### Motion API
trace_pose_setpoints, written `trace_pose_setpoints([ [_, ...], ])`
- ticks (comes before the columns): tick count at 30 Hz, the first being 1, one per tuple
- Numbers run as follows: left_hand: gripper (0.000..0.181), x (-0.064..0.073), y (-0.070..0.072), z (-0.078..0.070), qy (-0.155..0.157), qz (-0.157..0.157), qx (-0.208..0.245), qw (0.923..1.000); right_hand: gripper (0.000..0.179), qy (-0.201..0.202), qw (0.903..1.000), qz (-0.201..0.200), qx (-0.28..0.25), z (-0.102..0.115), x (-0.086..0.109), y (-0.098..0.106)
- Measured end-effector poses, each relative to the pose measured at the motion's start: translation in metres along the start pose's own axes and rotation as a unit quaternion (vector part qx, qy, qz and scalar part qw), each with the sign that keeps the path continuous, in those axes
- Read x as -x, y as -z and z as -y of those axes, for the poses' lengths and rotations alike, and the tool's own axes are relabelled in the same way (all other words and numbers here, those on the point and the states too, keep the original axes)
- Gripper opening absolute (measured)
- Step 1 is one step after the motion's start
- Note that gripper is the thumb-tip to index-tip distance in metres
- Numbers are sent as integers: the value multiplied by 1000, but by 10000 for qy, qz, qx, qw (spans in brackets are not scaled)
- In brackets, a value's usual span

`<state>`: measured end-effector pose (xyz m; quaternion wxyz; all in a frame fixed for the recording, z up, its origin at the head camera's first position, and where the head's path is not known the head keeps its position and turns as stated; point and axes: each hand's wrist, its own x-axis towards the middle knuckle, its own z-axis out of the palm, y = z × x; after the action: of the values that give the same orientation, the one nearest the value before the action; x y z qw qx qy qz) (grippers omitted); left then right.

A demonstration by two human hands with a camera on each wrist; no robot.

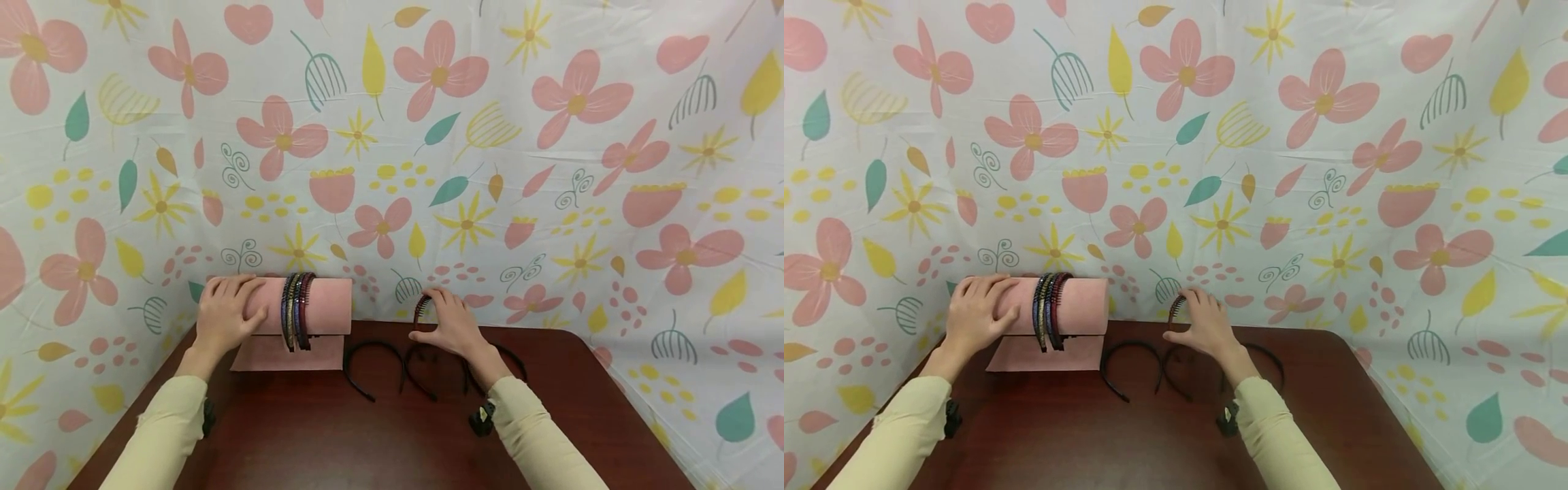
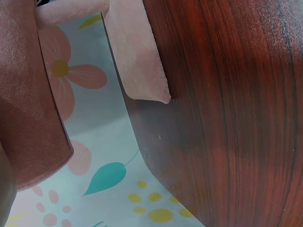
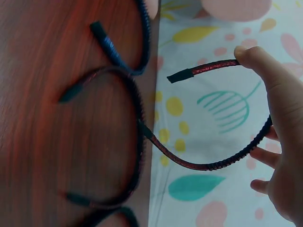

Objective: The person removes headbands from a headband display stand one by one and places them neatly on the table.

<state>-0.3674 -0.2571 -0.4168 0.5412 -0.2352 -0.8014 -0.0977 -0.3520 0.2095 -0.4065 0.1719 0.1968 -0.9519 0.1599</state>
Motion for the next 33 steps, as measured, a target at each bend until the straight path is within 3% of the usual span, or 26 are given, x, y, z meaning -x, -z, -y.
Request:
trace_pose_setpoints([
  [13, 59, 0, 0, 0, -12, 11, -20, 10000, 91, -115, 9987, -157, 461, -42, 28, 10],
  [21, 58, -1, 1, -1, -28, -15, -18, 10000, 91, -81, 9956, -21, 930, -66, 45, 14],
  [33, 61, -1, 0, 0, 2, 23, -47, 10000, 90, -503, 9933, 140, 1030, -99, 68, 21],
])
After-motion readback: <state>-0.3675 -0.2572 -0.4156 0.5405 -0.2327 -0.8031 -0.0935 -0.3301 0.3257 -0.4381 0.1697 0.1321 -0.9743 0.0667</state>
